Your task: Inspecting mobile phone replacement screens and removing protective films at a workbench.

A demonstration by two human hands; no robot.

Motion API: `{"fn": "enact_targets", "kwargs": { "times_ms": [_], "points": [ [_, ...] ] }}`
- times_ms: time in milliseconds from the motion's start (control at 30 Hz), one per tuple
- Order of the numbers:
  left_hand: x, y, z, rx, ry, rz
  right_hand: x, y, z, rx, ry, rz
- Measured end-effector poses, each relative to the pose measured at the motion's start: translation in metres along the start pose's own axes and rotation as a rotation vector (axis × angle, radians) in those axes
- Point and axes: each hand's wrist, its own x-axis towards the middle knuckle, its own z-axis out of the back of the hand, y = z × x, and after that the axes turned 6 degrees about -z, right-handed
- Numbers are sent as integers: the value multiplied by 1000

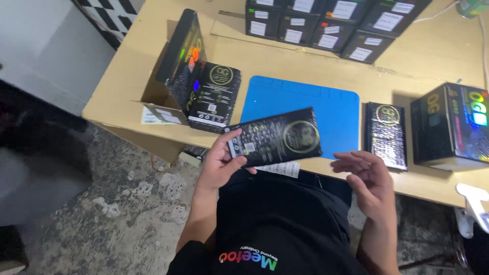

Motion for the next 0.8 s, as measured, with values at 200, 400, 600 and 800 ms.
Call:
{"fn": "enact_targets", "kwargs": {
  "times_ms": [200,400,600,800],
  "points": [
    [31,-25,-50,358,235,127,-10,-11,-6,295,-86,88],
    [48,8,-62,478,357,37,-3,34,-11,29,-288,88],
    [67,-3,-99,640,364,-288,1,29,0,144,-282,113],
    [78,-7,-106,668,397,-318,13,36,11,285,-99,198]
  ]
}}
